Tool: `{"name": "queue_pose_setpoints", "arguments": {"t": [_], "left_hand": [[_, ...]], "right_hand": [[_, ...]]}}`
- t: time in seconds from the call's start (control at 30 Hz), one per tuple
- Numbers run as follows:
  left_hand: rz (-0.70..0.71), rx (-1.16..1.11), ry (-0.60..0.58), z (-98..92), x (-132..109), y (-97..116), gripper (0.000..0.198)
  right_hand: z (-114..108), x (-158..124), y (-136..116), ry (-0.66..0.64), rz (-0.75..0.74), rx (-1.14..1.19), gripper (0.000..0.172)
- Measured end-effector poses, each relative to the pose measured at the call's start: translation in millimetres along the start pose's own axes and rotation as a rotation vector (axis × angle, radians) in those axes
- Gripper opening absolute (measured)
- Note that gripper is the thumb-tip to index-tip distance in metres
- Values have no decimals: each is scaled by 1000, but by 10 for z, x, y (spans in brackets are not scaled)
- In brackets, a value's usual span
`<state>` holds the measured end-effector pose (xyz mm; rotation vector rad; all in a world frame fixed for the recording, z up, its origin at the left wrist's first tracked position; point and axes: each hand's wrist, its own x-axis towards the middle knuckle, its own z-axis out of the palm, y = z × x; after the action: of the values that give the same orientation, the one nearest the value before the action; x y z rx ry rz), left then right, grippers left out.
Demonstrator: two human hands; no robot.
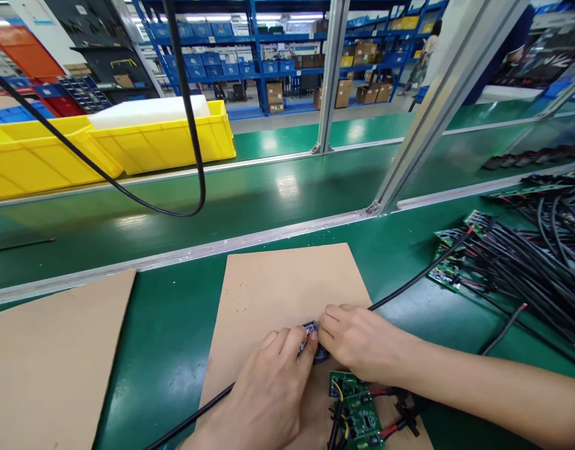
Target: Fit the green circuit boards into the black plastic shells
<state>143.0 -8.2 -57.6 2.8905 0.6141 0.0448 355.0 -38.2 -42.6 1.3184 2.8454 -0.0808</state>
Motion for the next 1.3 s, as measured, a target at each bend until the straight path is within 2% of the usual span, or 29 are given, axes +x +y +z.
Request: {"name": "queue_pose_setpoints", "arguments": {"t": [0.13, 0.3, 0.4, 0.53, 0.63, 0.77, 0.8, 0.87, 0.93, 1.03, 1.17, 1.23, 1.3], "left_hand": [[7, -42, 22, -22, -18, -6, 71], [37, -3, 53, 3, -45, -23, 73], [42, 45, 13, -32, 0, 39, 63], [8, -60, -23, -195, 51, 35, 55], [-40, -162, 30, -287, -3, -101, 62], [-203, -249, 141, -195, -147, -244, 87], [-226, -261, 145, -157, -181, -250, 85], [-246, -294, 153, -124, -236, -257, 66], [-273, -313, 161, -205, -260, -331, 51], [-372, -202, 169, -569, -173, -706, 51], [-506, -8, 245, -1162, 173, -1545, 55], [-579, 67, 282, -1291, 328, -1896, 55], [-645, 111, 303, -1258, 369, -2092, 53]], "right_hand": [[7, -79, 78, 60, 98, 159, 14], [66, -159, 146, 229, 134, 363, 15], [121, -126, 114, 262, 105, 355, 17], [157, -88, 94, 261, 105, 307, 19], [157, -107, 126, 250, 140, 331, 12], [147, -126, 114, 234, 165, 356, 12], [140, -121, 94, 234, 167, 357, 12], [98, -96, 72, 229, 177, 357, 12], [0, -45, 146, 194, 191, 306, 11], [-288, 90, 574, 167, 244, 142, 14], [-780, 356, 1502, 268, 381, -37, 18], [-911, 479, 1846, 329, 484, -127, 27], [-900, 561, 1998, 358, 562, -190, 35]]}}
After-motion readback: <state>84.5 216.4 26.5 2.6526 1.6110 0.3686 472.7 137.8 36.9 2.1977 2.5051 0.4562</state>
